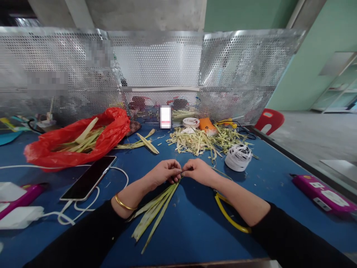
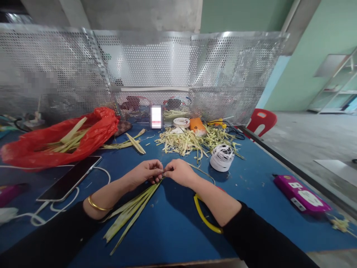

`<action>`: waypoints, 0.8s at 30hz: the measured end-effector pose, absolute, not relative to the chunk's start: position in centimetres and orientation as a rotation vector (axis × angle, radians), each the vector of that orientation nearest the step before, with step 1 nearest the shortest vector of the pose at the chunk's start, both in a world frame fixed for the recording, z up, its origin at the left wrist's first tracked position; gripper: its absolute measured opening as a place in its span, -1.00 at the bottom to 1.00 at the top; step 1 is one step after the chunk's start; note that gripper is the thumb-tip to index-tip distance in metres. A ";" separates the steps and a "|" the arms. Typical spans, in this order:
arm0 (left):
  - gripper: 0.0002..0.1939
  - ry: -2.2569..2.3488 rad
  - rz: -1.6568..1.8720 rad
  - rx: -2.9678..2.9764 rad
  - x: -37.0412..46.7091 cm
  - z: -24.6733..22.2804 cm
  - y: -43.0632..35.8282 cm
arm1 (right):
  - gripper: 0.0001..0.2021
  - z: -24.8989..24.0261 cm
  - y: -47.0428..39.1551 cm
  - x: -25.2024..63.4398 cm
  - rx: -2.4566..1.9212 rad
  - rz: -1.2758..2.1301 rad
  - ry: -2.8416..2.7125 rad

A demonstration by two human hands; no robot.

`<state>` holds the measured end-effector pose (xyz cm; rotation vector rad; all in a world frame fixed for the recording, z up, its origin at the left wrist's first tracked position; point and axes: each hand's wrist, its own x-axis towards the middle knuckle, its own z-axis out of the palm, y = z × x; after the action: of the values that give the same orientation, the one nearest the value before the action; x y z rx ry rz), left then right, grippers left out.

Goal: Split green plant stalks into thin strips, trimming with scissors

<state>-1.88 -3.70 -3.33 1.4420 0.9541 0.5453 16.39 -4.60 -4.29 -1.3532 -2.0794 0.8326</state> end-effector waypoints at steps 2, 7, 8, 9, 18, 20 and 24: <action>-0.79 0.961 0.543 1.439 -1.9 -3.3 -3.7 | -0.87 -4.4 -4.7 16.3 -1.366 0.788 -2.081; -0.79 0.974 0.539 1.438 -1.8 -3.3 -3.7 | -0.88 -4.1 -4.9 16.3 -1.369 0.748 -2.079; -0.80 0.989 0.540 1.435 -1.8 -3.3 -3.7 | -0.88 -4.1 -4.9 16.4 -1.368 0.748 -2.075; -0.79 1.005 0.543 1.432 -1.7 -3.3 -3.7 | -0.89 -4.0 -4.9 16.4 -1.368 0.747 -2.070; -0.74 1.032 0.540 1.427 -1.9 -3.6 -3.5 | -0.88 -3.8 -4.7 16.6 -1.358 0.746 -2.016; -0.75 1.025 0.544 1.419 -1.9 -3.6 -3.4 | -0.88 -3.8 -4.7 16.6 -1.354 0.767 -2.000; -0.78 1.035 0.564 1.392 -1.9 -3.3 -3.5 | -0.89 -3.5 -4.9 16.6 -1.326 0.825 -2.016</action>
<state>-1.94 -3.46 -3.26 1.3919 1.0347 0.5639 16.57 -4.88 -3.47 -1.3255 -2.0159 0.8250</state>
